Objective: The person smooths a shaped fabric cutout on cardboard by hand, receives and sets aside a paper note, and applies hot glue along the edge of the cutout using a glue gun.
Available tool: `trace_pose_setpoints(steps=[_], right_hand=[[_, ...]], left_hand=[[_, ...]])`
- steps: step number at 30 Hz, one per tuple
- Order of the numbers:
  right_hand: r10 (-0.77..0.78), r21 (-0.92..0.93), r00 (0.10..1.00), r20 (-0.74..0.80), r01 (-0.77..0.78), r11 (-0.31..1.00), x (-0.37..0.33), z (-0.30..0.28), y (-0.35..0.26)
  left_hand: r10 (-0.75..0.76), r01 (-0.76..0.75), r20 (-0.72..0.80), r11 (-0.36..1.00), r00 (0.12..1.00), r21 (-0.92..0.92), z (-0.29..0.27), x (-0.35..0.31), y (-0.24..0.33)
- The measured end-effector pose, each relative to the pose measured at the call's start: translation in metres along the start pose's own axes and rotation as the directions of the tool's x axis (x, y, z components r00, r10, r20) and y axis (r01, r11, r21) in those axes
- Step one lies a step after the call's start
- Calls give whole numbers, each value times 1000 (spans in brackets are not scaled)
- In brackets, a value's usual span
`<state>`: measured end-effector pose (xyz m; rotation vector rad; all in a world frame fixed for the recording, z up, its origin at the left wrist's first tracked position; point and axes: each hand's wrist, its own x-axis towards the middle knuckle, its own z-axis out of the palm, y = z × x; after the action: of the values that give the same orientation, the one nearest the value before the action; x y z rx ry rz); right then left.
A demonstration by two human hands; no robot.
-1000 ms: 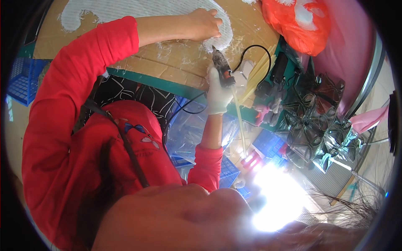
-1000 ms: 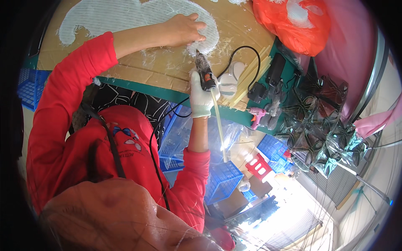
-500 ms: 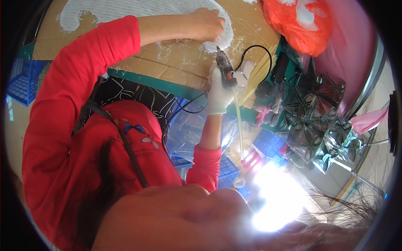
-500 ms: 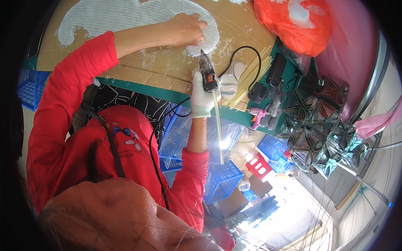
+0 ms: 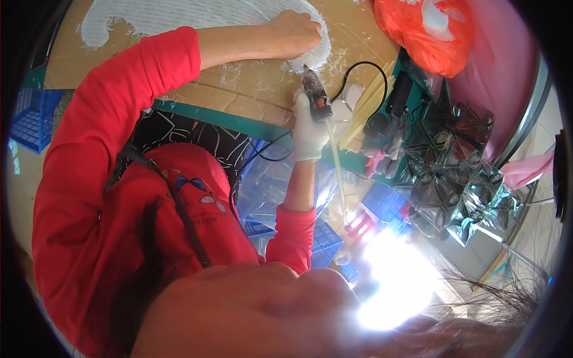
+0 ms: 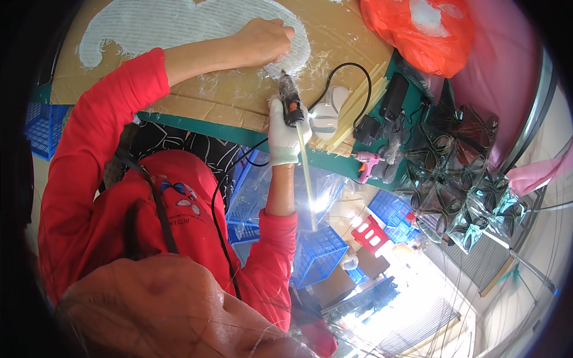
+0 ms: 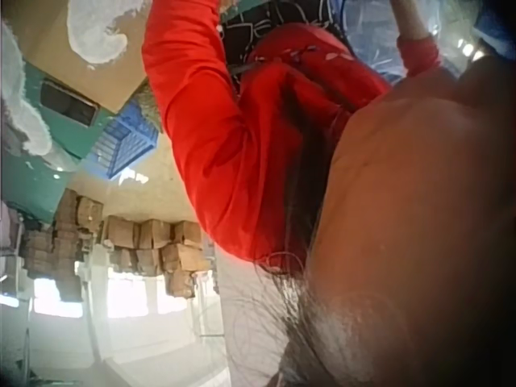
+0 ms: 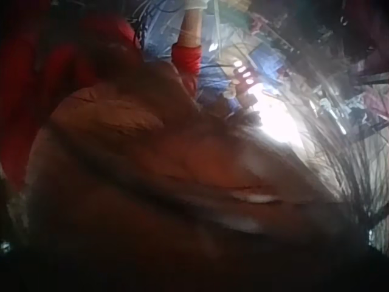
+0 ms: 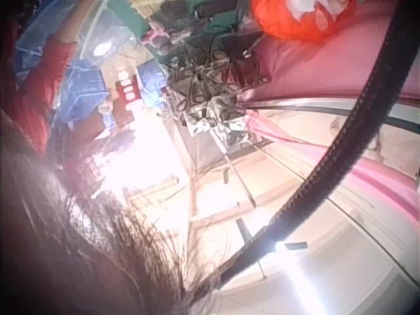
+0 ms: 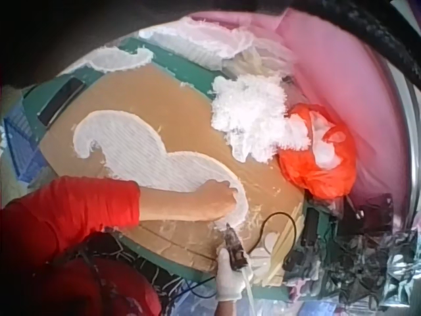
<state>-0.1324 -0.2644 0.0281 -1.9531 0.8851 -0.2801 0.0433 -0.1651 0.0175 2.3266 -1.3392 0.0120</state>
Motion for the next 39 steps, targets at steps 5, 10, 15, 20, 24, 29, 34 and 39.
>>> trace_pose_setpoints(steps=[5, 10, 15, 20, 24, 29, 34, 39], right_hand=[[1, 45, 1000, -10, -1, 999, -8, -3, -3], [36, 144, 998, -49, -29, 989, 3, -3, -1], [-14, 58, 1000, 12, 13, 998, 4, 0, 5], [-52, -113, 995, -80, 43, 993, -8, 3, -9], [16, 40, 998, -65, -13, 999, -1, -4, -3], [-7, -5, 1000, -31, 7, 1000, 5, -1, 10], [-17, -134, 998, -56, 9, 991, -6, 3, -4], [-29, -107, 998, -50, 23, 994, -16, 0, -5]], left_hand=[[-18, 19, 5, 999, 1000, -26, -1, 0, 1], [-21, 21, 12, 1000, 1000, -14, -1, -1, 2], [-35, 35, 5, 999, 999, -13, 0, 1, 4], [-16, 16, 2, 998, 1000, -62, 2, -1, -1], [-7, 5, -35, 999, 999, -51, 3, -1, -1], [-31, 30, 39, 1000, 999, 6, -1, 1, 4], [-17, 18, 40, 999, 999, -34, -3, 1, 3], [-32, 33, 23, 998, 999, -47, 0, 0, 0]])
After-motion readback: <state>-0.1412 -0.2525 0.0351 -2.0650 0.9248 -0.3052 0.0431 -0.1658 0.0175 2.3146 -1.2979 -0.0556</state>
